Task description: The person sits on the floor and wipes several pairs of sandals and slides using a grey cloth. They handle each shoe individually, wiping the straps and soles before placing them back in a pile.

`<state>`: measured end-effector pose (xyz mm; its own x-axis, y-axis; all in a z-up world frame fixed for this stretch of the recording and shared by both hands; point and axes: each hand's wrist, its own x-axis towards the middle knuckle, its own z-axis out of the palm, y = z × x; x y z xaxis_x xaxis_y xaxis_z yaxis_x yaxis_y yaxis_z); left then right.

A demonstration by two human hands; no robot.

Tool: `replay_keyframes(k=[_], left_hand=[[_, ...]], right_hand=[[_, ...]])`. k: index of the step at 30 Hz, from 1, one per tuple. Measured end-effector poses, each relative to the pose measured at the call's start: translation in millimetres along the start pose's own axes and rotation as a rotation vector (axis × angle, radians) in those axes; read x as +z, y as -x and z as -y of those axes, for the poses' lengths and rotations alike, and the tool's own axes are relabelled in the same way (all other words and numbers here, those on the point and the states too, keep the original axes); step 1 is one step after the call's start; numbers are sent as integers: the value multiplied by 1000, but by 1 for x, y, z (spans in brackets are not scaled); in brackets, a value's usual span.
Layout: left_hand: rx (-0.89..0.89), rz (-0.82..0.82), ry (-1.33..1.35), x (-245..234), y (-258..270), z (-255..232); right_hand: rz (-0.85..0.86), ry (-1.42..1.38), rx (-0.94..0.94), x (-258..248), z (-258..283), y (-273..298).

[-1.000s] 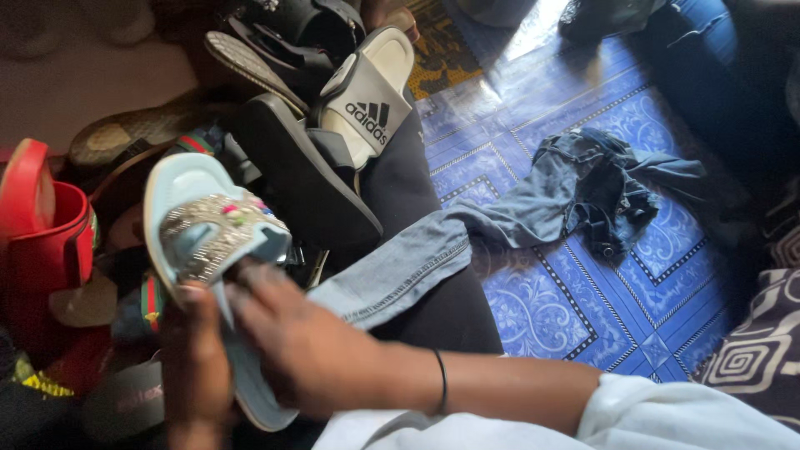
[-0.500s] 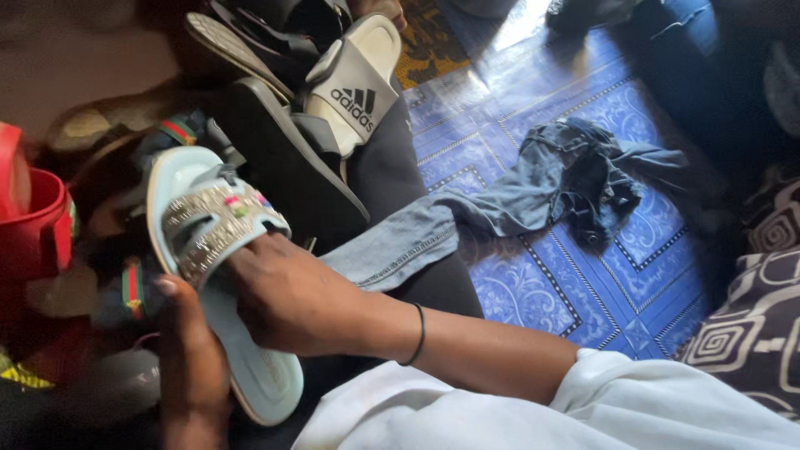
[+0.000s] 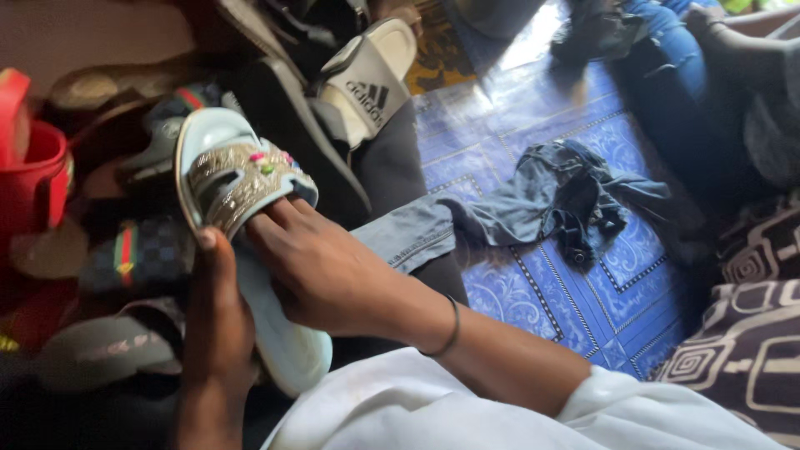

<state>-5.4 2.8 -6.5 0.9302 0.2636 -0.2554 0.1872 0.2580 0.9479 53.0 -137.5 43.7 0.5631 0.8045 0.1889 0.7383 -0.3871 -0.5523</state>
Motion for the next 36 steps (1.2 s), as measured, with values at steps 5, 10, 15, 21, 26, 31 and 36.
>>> replay_keyframes(k=[5,10,15,21,26,31,36], left_hand=[[-98,-73,282,-3,-10,5],[-47,-74,69,4,-8,13],[20,-2,95,14,2,24],[-201,-31,487,-29,-17,22],[-57,40,350,-11,-16,17],[76,-21,-29,19,-8,21],[-56,-70,344,9,-21,24]], right_hand=[[-174,-91,-119,14,25,14],[-41,-147,80,32,-17,11],[55,5,157,28,-45,-17],[-115,-86,-68,16,20,1],[-193,-91,-89,23,-6,-2],[-315,-44,38,34,-50,-4],[-290,-141,86,22,-20,21]])
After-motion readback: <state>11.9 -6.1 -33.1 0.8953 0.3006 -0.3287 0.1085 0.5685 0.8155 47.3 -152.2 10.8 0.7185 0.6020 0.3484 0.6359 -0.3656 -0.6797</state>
